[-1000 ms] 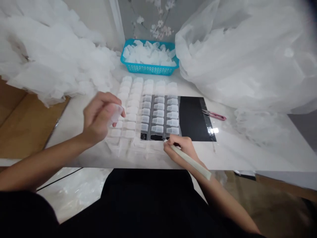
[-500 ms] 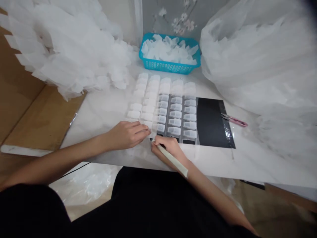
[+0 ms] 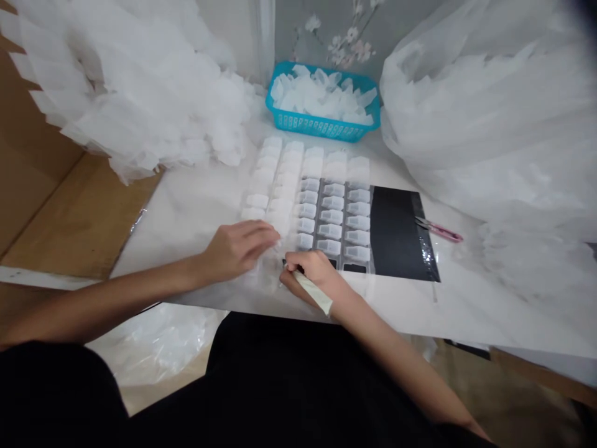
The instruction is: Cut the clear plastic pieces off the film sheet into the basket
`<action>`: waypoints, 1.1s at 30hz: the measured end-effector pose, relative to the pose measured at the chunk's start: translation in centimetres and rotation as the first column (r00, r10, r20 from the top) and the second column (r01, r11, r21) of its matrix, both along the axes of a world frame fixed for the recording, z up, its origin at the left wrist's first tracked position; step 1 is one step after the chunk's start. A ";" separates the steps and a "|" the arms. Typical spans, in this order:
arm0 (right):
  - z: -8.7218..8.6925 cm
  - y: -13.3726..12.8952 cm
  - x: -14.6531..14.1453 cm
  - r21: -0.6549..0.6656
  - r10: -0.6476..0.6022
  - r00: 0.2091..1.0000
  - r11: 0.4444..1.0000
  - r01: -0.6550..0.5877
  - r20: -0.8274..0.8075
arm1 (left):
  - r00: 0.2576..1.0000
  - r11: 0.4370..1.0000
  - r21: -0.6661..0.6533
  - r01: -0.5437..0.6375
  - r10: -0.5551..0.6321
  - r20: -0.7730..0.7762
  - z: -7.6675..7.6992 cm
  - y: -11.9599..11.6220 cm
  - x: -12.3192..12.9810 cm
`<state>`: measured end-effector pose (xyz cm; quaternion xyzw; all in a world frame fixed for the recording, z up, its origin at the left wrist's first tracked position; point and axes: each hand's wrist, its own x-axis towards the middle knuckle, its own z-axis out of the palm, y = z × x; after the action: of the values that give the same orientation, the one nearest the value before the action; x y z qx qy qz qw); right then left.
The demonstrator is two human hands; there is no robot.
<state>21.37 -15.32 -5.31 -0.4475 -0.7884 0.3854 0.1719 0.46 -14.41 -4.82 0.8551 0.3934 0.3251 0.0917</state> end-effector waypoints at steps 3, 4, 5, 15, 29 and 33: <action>0.1 -0.1 0.0 -0.004 -0.023 1.000 1.000 0.023 0.000 | 0.729 0.967 -0.143 -0.213 0.254 0.635 1.8 0.8 -0.5; 0.2 -0.2 0.1 -0.019 -0.034 0.999 0.999 0.034 -0.023 | 0.594 0.957 -0.168 -0.235 0.279 0.755 2.5 1.2 -0.6; 0.3 -0.3 0.3 -0.053 -0.051 0.997 0.997 0.048 -0.064 | 0.496 0.957 -0.171 -0.233 0.268 0.826 3.2 1.4 -0.6; 5.9 5.3 5.0 -0.571 -0.396 0.703 0.821 -0.017 -0.591 | 0.928 0.947 0.296 0.120 -0.213 0.304 3.2 4.8 6.1; 1.1 8.1 8.4 -0.683 -0.677 0.367 0.717 0.136 -0.638 | 0.996 0.996 -0.052 -0.073 0.071 -0.048 -1.7 6.7 9.8; 1.3 8.7 9.8 -0.662 -0.679 0.363 0.725 0.192 -0.638 | 0.962 0.975 -0.136 -0.173 0.138 -0.236 -1.2 6.8 8.9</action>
<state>31.12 -6.60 -4.01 -0.4234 -0.3173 0.6712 0.5192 9.39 -7.61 -5.98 0.8429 0.4916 0.2006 0.0872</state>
